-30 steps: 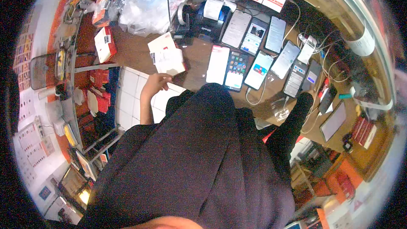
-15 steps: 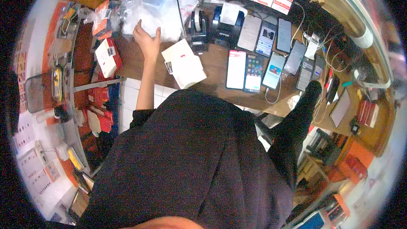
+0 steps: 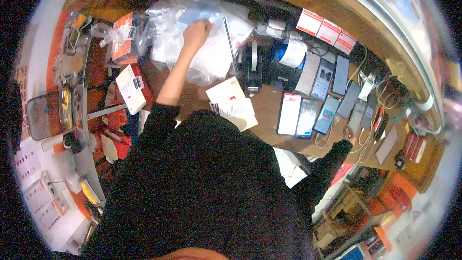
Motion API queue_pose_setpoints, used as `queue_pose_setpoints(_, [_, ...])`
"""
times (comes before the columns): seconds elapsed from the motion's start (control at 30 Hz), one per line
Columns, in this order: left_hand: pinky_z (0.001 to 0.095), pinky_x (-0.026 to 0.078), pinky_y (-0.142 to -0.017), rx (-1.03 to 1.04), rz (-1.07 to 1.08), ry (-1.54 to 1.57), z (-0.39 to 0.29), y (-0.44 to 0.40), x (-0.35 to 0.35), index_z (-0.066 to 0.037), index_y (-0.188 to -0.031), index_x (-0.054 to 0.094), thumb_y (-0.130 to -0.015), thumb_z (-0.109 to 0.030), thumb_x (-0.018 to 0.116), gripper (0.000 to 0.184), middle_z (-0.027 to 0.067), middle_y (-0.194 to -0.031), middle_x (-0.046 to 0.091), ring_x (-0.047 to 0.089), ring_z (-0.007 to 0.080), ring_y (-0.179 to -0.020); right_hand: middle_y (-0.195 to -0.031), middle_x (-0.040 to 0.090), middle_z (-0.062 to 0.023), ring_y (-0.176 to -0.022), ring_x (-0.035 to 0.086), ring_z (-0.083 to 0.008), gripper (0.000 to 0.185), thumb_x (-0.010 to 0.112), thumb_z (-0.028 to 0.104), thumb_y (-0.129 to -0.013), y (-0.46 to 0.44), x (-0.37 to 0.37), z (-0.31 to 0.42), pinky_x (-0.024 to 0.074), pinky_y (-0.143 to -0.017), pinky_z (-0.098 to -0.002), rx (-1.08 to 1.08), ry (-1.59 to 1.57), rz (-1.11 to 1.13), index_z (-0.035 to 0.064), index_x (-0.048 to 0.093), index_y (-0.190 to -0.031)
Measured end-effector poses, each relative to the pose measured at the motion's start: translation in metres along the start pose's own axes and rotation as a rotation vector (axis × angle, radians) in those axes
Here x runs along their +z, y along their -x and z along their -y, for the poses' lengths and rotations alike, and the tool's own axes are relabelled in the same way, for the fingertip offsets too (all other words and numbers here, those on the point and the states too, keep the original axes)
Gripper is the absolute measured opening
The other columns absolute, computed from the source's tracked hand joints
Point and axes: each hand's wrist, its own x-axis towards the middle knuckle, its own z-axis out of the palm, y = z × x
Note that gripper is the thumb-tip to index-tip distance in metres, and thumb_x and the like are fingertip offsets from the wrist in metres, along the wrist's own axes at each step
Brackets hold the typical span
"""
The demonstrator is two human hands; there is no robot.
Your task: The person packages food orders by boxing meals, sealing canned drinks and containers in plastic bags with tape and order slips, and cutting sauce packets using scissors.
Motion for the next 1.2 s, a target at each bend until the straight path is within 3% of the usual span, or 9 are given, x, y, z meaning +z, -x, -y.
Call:
queue_pose_setpoints(0.07, [0.0397, 0.045, -0.062, 0.374, -0.728, -0.162, 0.035, -0.058, 0.053, -0.004, -0.072, 0.059, -0.076, -0.033, 0.051, 0.031, 0.0117, -0.076, 0.060, 0.058, 0.0300, -0.072, -0.076, 0.059, -0.0024, -0.065, 0.050, -0.0091, 0.030, 0.064, 0.021, -0.068, 0.009, -0.001, -0.012, 0.0411, -0.057, -0.0220, 0.077, 0.026, -0.050, 0.0107, 0.060, -0.096])
queue_pose_setpoints(0.37, [0.0358, 0.045, -0.069, -0.031, 0.082, -0.433, 0.019, -0.094, 0.053, -0.007, -0.102, 0.051, -0.072, -0.012, 0.050, 0.030, 0.0150, -0.096, 0.056, 0.056, 0.0259, -0.085, -0.078, 0.060, -0.0067, -0.064, 0.054, -0.0122, 0.026, 0.065, 0.017, -0.068, 0.028, -0.035, -0.035, 0.0434, -0.056, -0.0249, 0.310, 0.008, -0.241, 0.0027, 0.061, -0.090])
queue_pose_setpoints(0.47, [0.0359, 0.047, -0.065, 0.559, -0.743, -0.446, 0.032, -0.093, 0.043, -0.005, -0.105, 0.047, -0.069, -0.011, 0.055, 0.038, 0.0183, -0.106, 0.049, 0.056, 0.0298, -0.083, -0.079, 0.061, -0.0062, -0.065, 0.054, -0.0120, 0.023, 0.060, 0.013, -0.072, 0.025, -0.042, -0.031, 0.0437, -0.057, -0.0251, 0.105, -0.260, -0.157, 0.0004, 0.060, -0.091])
queue_pose_setpoints(0.8, [0.0405, 0.044, -0.071, 0.090, 0.065, -0.178, 0.054, -0.098, 0.059, -0.013, -0.111, 0.046, -0.072, -0.027, 0.056, 0.042, 0.0145, -0.093, 0.056, 0.055, 0.0318, -0.085, -0.053, 0.040, 0.0043, -0.042, 0.031, -0.0057, 0.018, 0.060, 0.017, -0.073, -0.016, -0.037, -0.013, 0.0253, -0.038, -0.0218, 0.080, -0.651, -0.033, 0.0069, 0.062, -0.089])
queue_pose_setpoints(0.97, [0.0383, 0.041, -0.077, 0.455, 0.054, -0.284, 0.063, -0.075, 0.063, -0.006, -0.095, 0.054, -0.075, -0.025, 0.050, 0.028, 0.0143, -0.083, 0.058, 0.052, 0.0333, -0.084, -0.098, 0.055, -0.0156, -0.088, 0.055, -0.0205, 0.035, 0.058, 0.016, -0.075, -0.120, 0.002, -0.131, 0.0475, -0.070, -0.0316, 0.260, -1.038, 0.015, 0.0055, 0.051, -0.107])
queue_pose_setpoints(1.0, [0.0387, 0.038, -0.080, 0.785, -0.278, -0.075, 0.096, -0.079, 0.085, -0.003, -0.092, 0.055, -0.074, -0.022, 0.051, 0.026, 0.0155, -0.083, 0.057, 0.050, 0.0338, -0.084, -0.104, 0.052, -0.0141, -0.094, 0.052, -0.0216, 0.045, 0.060, 0.027, -0.070, -0.123, -0.007, -0.126, 0.0423, -0.078, -0.0325, 0.279, -0.559, -0.014, 0.0117, 0.048, -0.111])
queue_pose_setpoints(1.03, [0.0389, 0.037, -0.081, 0.626, 0.026, -0.171, 0.076, -0.062, 0.066, -0.001, -0.094, 0.055, -0.073, -0.018, 0.052, 0.026, 0.0162, -0.092, 0.055, 0.049, 0.0320, -0.089, -0.110, 0.049, -0.0125, -0.099, 0.049, -0.0226, 0.056, 0.061, 0.038, -0.065, -0.127, -0.016, -0.116, 0.0372, -0.085, -0.0333, 0.328, 0.112, 0.008, 0.0178, 0.045, -0.115])
queue_pose_setpoints(1.07, [0.0380, 0.037, -0.082, 0.627, -0.290, -0.130, 0.082, -0.054, 0.083, -0.002, -0.097, 0.055, -0.074, -0.014, 0.053, 0.026, 0.0168, -0.100, 0.053, 0.049, 0.0301, -0.093, -0.116, 0.046, -0.0110, -0.105, 0.046, -0.0237, 0.067, 0.063, 0.049, -0.060, -0.127, -0.026, -0.102, 0.0320, -0.093, -0.0341, 0.399, 0.580, 0.031, 0.0239, 0.042, -0.119])
queue_pose_setpoints(1.2, [0.0356, 0.036, -0.084, 0.492, -0.252, 0.051, 0.028, 0.038, 0.023, 0.000, -0.096, 0.054, -0.079, -0.008, 0.048, 0.020, 0.0159, -0.098, 0.053, 0.048, 0.0309, -0.094, -0.104, 0.053, -0.0139, -0.096, 0.052, -0.0231, 0.050, 0.066, 0.030, -0.059, -0.138, -0.024, -0.086, 0.0401, -0.083, -0.0345, 0.461, 0.424, -0.092, 0.0083, 0.054, -0.102])
